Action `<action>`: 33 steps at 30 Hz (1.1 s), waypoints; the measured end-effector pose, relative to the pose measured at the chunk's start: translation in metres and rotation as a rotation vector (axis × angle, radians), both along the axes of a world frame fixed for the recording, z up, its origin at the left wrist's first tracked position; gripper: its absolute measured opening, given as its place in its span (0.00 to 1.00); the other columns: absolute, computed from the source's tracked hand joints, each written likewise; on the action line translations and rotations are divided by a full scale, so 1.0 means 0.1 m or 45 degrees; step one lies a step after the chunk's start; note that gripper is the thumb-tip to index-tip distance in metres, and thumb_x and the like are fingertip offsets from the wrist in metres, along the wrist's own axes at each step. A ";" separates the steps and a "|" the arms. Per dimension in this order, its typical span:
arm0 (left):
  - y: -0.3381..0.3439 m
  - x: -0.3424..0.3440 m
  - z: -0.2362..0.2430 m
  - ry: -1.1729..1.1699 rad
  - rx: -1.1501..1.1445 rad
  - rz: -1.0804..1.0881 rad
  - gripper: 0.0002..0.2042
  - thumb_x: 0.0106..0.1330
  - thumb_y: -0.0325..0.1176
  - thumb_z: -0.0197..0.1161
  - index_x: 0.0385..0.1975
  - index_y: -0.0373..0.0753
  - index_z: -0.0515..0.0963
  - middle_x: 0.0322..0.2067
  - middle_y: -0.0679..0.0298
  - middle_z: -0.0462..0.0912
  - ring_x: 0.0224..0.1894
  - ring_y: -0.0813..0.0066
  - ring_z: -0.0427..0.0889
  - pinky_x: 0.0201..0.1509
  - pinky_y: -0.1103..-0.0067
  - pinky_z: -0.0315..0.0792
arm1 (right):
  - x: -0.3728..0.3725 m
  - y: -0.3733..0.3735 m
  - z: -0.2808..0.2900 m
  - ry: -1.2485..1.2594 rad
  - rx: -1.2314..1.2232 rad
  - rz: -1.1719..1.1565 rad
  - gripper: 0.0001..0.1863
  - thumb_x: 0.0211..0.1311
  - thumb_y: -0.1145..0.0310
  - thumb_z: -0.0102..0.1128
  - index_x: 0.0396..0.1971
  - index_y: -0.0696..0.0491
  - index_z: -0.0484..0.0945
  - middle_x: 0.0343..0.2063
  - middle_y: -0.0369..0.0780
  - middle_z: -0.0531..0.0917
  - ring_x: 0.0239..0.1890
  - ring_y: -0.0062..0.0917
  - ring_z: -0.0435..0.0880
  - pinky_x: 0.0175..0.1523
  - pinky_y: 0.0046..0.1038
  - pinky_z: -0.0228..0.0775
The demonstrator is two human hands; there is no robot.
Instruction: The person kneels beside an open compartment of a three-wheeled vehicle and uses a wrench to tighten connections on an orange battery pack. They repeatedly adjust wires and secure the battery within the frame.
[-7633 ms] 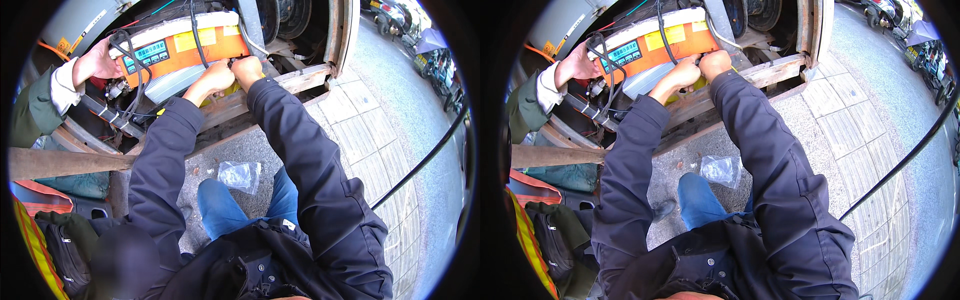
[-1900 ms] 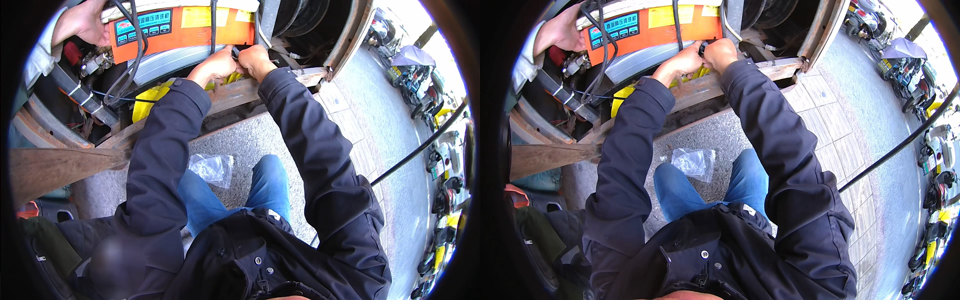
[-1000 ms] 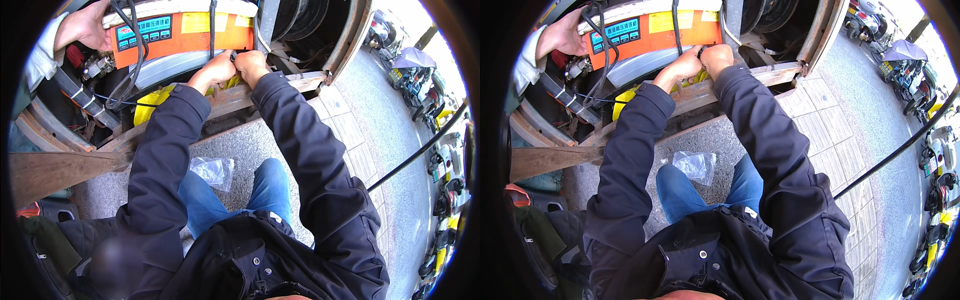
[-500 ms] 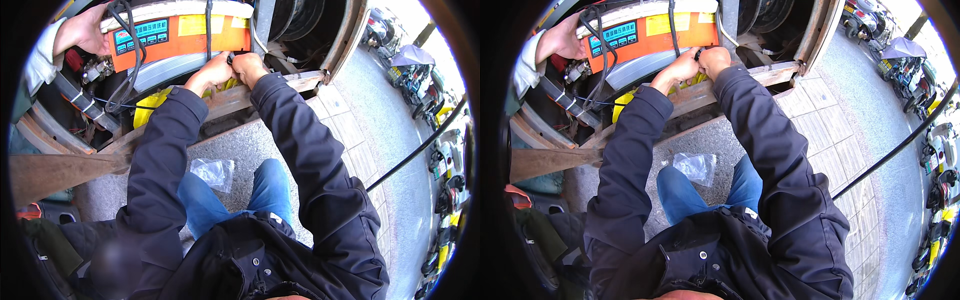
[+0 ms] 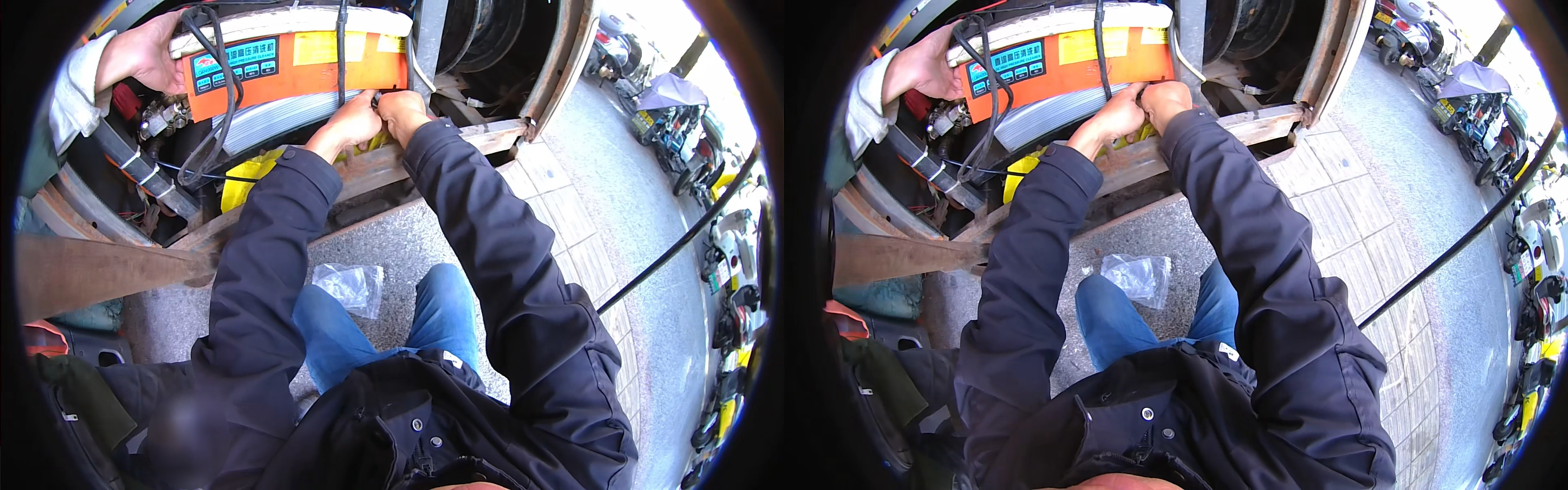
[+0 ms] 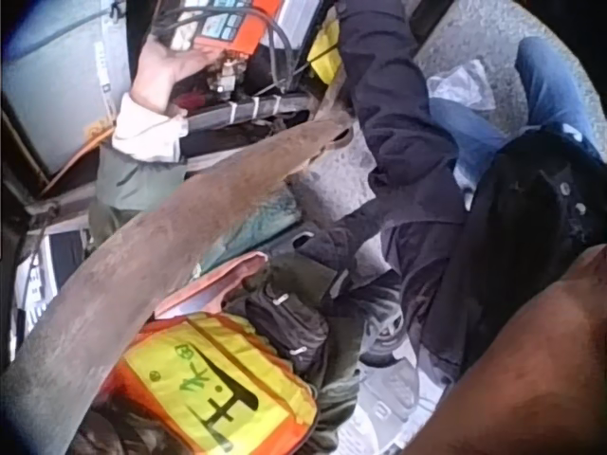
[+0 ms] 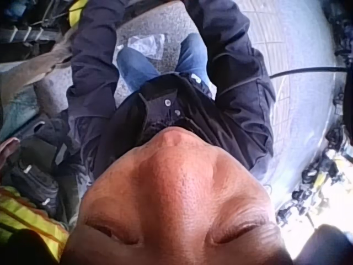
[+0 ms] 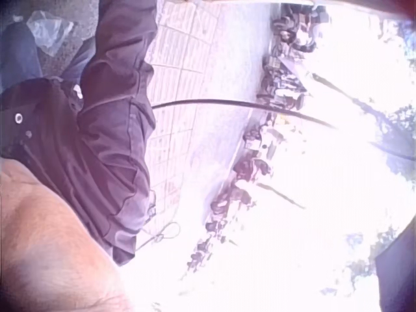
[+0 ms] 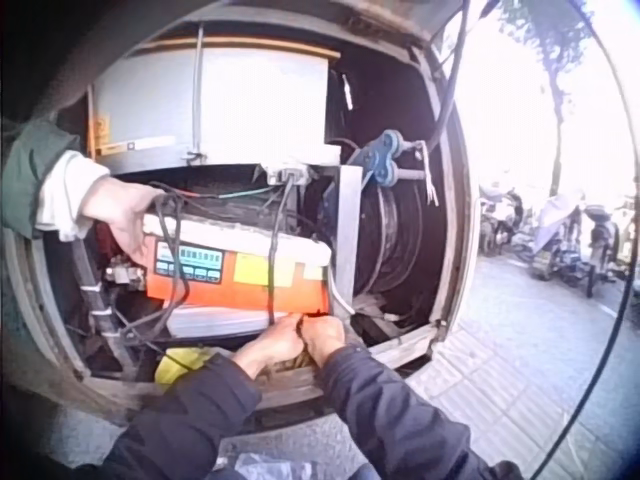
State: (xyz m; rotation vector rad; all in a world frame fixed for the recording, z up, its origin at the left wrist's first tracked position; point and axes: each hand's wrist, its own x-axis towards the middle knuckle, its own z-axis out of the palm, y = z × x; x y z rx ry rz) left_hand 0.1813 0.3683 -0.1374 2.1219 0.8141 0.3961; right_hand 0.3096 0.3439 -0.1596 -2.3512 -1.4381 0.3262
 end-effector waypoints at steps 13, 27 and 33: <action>0.25 0.10 -0.26 -0.047 0.238 0.029 0.27 0.63 0.28 0.55 0.64 0.26 0.68 0.52 0.35 0.82 0.54 0.45 0.84 0.56 0.64 0.77 | -0.09 -0.15 0.02 -0.413 0.099 0.107 0.14 0.63 0.64 0.57 0.41 0.49 0.90 0.44 0.45 0.89 0.48 0.38 0.89 0.52 0.38 0.80; 0.21 0.10 -0.27 -0.168 0.046 0.143 0.26 0.61 0.26 0.57 0.63 0.33 0.73 0.47 0.42 0.86 0.37 0.52 0.90 0.41 0.65 0.80 | -0.08 -0.10 0.15 -0.402 -0.054 0.195 0.19 0.55 0.53 0.70 0.43 0.47 0.90 0.46 0.43 0.89 0.50 0.37 0.89 0.54 0.36 0.81; 0.04 0.30 -0.19 -0.250 -0.025 0.030 0.16 0.66 0.35 0.61 0.49 0.33 0.80 0.36 0.46 0.88 0.28 0.54 0.89 0.34 0.65 0.80 | 0.40 0.13 -0.17 0.782 0.491 -0.233 0.09 0.64 0.76 0.58 0.38 0.64 0.83 0.32 0.47 0.86 0.29 0.35 0.86 0.28 0.38 0.76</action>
